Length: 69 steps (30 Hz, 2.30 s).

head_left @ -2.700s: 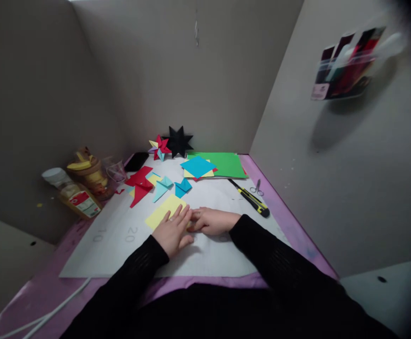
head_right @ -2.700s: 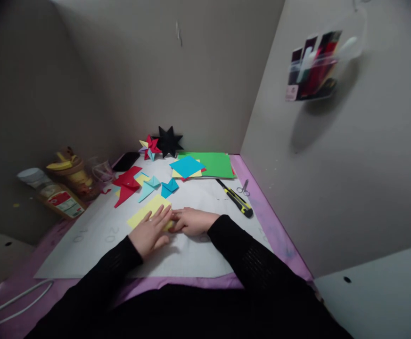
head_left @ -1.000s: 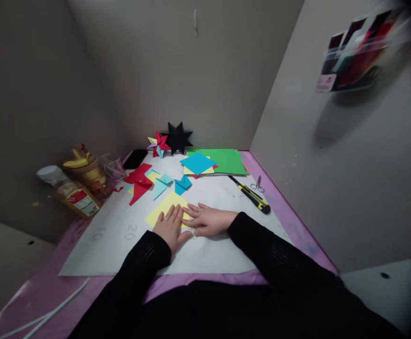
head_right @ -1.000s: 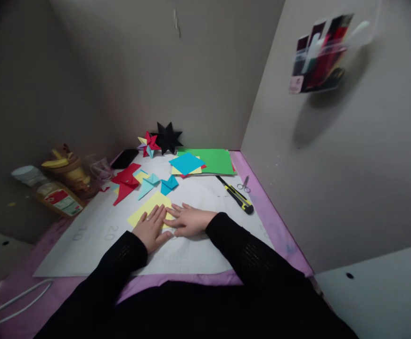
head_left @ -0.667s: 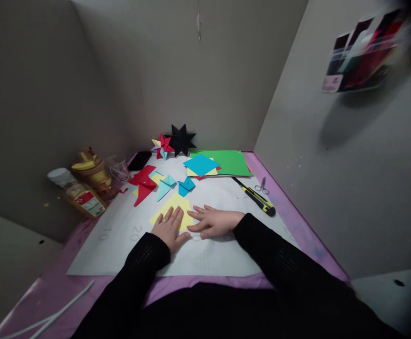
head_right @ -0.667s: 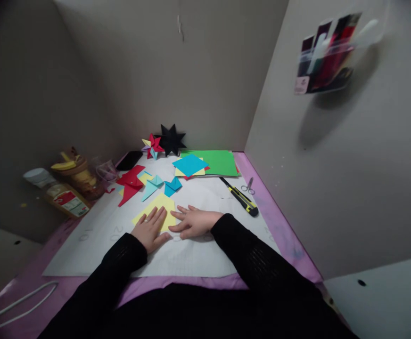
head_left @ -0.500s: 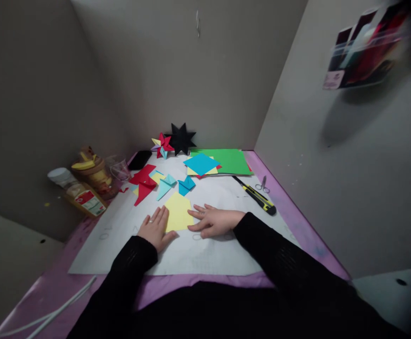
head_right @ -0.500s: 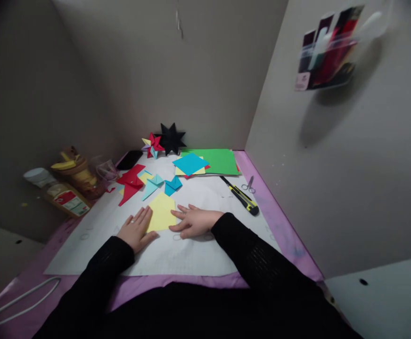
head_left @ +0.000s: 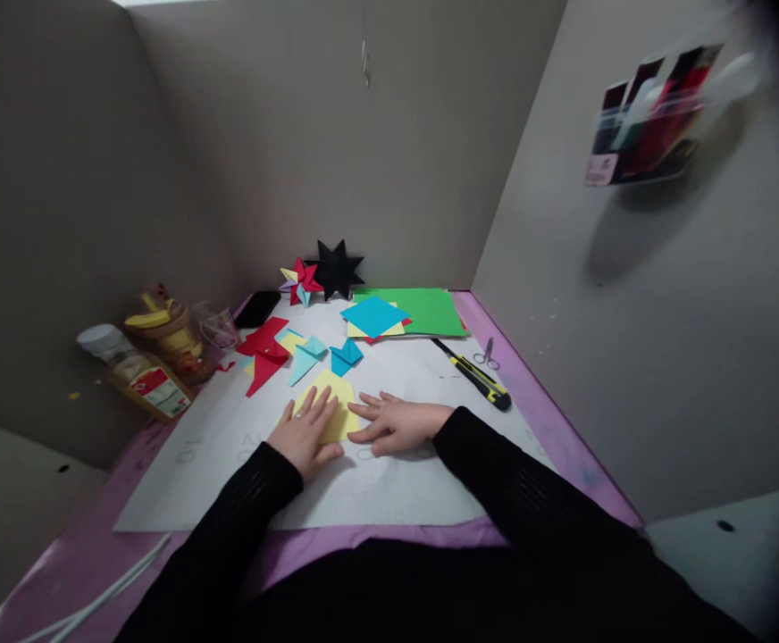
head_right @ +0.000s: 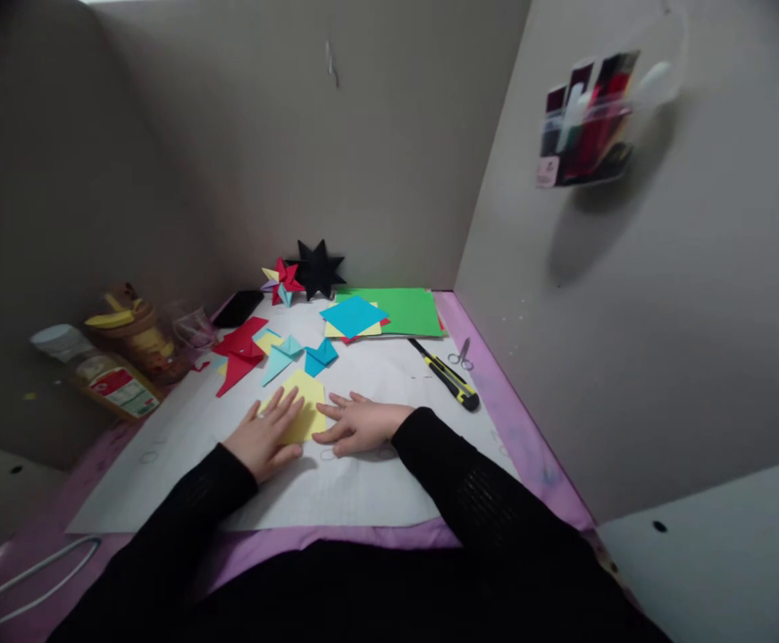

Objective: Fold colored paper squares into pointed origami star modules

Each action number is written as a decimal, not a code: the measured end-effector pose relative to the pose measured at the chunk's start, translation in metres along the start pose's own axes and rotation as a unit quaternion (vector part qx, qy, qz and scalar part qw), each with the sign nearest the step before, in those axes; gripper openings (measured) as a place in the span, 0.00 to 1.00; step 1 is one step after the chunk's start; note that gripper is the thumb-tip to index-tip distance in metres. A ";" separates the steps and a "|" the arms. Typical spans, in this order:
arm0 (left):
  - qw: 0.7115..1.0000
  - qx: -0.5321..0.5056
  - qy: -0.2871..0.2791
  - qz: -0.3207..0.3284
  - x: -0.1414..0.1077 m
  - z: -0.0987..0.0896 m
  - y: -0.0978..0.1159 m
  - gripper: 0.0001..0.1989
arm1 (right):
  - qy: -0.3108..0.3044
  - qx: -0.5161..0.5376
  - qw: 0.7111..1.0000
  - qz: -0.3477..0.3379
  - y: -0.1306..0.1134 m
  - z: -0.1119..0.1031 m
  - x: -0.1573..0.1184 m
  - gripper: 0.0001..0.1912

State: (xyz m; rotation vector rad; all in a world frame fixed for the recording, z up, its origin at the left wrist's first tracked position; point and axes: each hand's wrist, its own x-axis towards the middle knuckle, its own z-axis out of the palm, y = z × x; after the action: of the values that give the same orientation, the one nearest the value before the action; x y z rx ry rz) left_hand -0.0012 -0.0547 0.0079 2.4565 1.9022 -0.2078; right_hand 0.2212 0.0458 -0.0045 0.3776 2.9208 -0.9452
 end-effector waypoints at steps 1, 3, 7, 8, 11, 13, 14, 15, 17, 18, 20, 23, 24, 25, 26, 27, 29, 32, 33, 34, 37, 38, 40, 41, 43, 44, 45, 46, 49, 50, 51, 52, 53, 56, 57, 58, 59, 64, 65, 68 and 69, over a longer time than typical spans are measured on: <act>1.000 -0.011 -0.013 -0.003 0.004 0.005 0.005 0.36 | 0.014 -0.001 1.000 -0.006 0.001 0.001 0.001 0.22; 0.999 -0.026 -0.015 -0.013 0.010 0.016 0.010 0.35 | 0.064 0.001 0.998 -0.014 0.004 0.002 0.003 0.19; 0.999 -0.031 0.002 -0.035 0.010 0.027 0.009 0.34 | 0.209 0.001 0.978 0.025 0.010 0.004 0.008 0.19; 0.999 -0.034 0.005 -0.036 0.009 0.027 0.008 0.34 | 0.226 -0.001 0.973 0.037 0.010 0.005 0.009 0.20; 0.998 -0.048 0.008 -0.040 0.008 0.025 0.007 0.32 | 0.205 0.013 0.978 0.031 0.006 0.006 0.010 0.23; 0.997 -0.059 0.011 -0.042 0.008 0.025 0.007 0.33 | 0.182 0.039 0.982 0.017 0.003 0.008 0.010 0.23; 0.997 -0.064 0.012 -0.044 0.008 0.025 0.006 0.33 | 0.181 0.055 0.982 0.018 0.001 0.009 0.010 0.23; 0.996 -0.069 0.013 -0.047 0.008 0.025 0.006 0.34 | 0.186 0.075 0.979 0.023 0.000 0.010 0.011 0.23; 0.996 -0.077 0.013 -0.051 0.008 0.026 0.005 0.35 | 0.194 0.135 0.971 0.035 -0.001 0.011 0.012 0.24; 0.995 -0.080 0.014 -0.053 0.008 0.027 0.005 0.35 | 0.195 0.168 0.966 0.037 -0.001 0.012 0.012 0.25; 0.994 -0.089 0.020 -0.056 0.008 0.027 0.004 0.35 | 0.200 0.209 0.956 0.041 -0.002 0.014 0.014 0.25; 0.989 -0.124 0.058 -0.058 0.009 0.029 0.001 0.34 | 0.266 0.163 0.945 0.099 -0.001 0.019 0.019 0.28; 0.985 -0.144 0.081 -0.058 0.009 0.030 0.000 0.33 | 0.290 0.134 0.939 0.125 0.001 0.022 0.020 0.30; 0.978 -0.166 0.106 -0.060 0.009 0.030 -0.002 0.31 | 0.305 0.110 0.935 0.143 0.002 0.024 0.022 0.31; 0.971 -0.190 0.128 -0.066 0.009 0.031 -0.004 0.30 | 0.313 0.096 0.933 0.150 0.003 0.026 0.023 0.32; 0.964 -0.214 0.143 -0.073 0.009 0.032 -0.007 0.28 | 0.314 0.093 0.933 0.147 0.005 0.027 0.024 0.32; 0.951 -0.258 0.151 -0.086 0.009 0.033 -0.010 0.26 | 0.313 0.114 0.935 0.121 0.006 0.028 0.025 0.33; 0.931 -0.319 0.154 -0.089 0.009 0.034 -0.012 0.25 | 0.309 0.198 0.927 0.079 0.003 0.027 0.024 0.34; 0.920 -0.344 0.163 -0.088 0.009 0.034 -0.011 0.25 | 0.302 0.231 0.923 0.064 0.001 0.026 0.023 0.34; 0.907 -0.372 0.175 -0.091 0.009 0.034 -0.011 0.25 | 0.295 0.257 0.919 0.051 -0.002 0.026 0.023 0.33; 0.859 -0.455 0.210 -0.103 0.010 0.035 -0.008 0.24 | 0.276 0.286 0.916 0.044 -0.011 0.029 0.025 0.24; 0.847 -0.475 0.213 -0.104 0.010 0.035 -0.008 0.23 | 0.280 0.288 0.914 0.052 -0.014 0.030 0.026 0.21; 0.834 -0.493 0.226 -0.100 0.010 0.035 -0.009 0.22 | 0.316 0.294 0.898 0.081 -0.018 0.034 0.030 0.17; 0.833 -0.486 0.247 -0.098 0.010 0.035 -0.010 0.22 | 0.351 0.296 0.883 0.096 -0.019 0.035 0.031 0.15; 0.826 -0.452 0.320 -0.108 0.011 0.034 -0.014 0.23 | 0.431 0.290 0.847 0.116 -0.018 0.035 0.034 0.12; 0.815 -0.440 0.357 -0.122 0.011 0.034 -0.016 0.25 | 0.466 0.288 0.829 0.117 -0.016 0.033 0.034 0.10; 0.799 -0.445 0.380 -0.137 0.011 0.034 -0.018 0.28 | 0.493 0.291 0.812 0.110 -0.015 0.031 0.034 0.09; 0.779 -0.475 0.383 -0.147 0.012 0.033 -0.020 0.31 | 0.511 0.303 0.798 0.099 -0.013 0.029 0.033 0.09; 0.693 -0.645 0.295 -0.130 0.013 0.033 -0.020 0.37 | 0.521 0.372 0.767 0.056 -0.010 0.023 0.029 0.19; 0.667 -0.689 0.257 -0.118 0.013 0.033 -0.019 0.36 | 0.514 0.393 0.761 0.045 -0.010 0.022 0.029 0.22; 0.649 -0.717 0.227 -0.113 0.012 0.032 -0.017 0.33 | 0.506 0.408 0.759 0.041 -0.011 0.022 0.028 0.21; 0.642 -0.730 0.205 -0.116 0.011 0.030 -0.015 0.29 | 0.499 0.418 0.758 0.042 -0.011 0.021 0.028 0.18; 0.640 -0.733 0.194 -0.124 0.010 0.028 -0.013 0.26 | 0.493 0.429 0.756 0.045 -0.012 0.021 0.028 0.14; 0.634 -0.732 0.201 -0.150 0.007 0.021 -0.011 0.19 | 0.478 0.496 0.723 0.051 -0.012 0.020 0.029 0.04; 0.626 -0.735 0.209 -0.154 0.006 0.018 -0.011 0.18 | 0.469 0.531 0.704 0.048 -0.012 0.019 0.029 0.03; 0.617 -0.740 0.218 -0.157 0.006 0.017 -0.012 0.17 | 0.452 0.569 0.686 0.044 -0.011 0.018 0.029 0.03; 0.608 -0.744 0.228 -0.159 0.005 0.016 -0.012 0.16 | 0.428 0.603 0.672 0.040 -0.011 0.017 0.029 0.03; 0.604 -0.721 0.298 -0.166 0.005 0.015 -0.007 0.13 | 0.357 0.651 0.669 0.031 -0.010 0.016 0.028 0.09; 0.611 -0.713 0.305 -0.161 0.005 0.016 -0.006 0.12 | 0.370 0.638 0.674 0.037 -0.009 0.017 0.028 0.10; 0.641 -0.690 0.308 -0.140 0.005 0.018 -0.006 0.10 | 0.415 0.597 0.684 0.065 -0.008 0.021 0.030 0.11; 0.647 -0.684 0.308 -0.136 0.005 0.019 -0.007 0.10 | 0.428 0.586 0.684 0.071 -0.007 0.021 0.030 0.12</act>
State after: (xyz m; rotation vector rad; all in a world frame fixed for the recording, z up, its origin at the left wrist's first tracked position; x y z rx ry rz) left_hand -0.0090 -0.0503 -0.0109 1.1343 1.4303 1.5929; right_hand 0.1898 0.0348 -0.0210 1.3306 2.1073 -3.1891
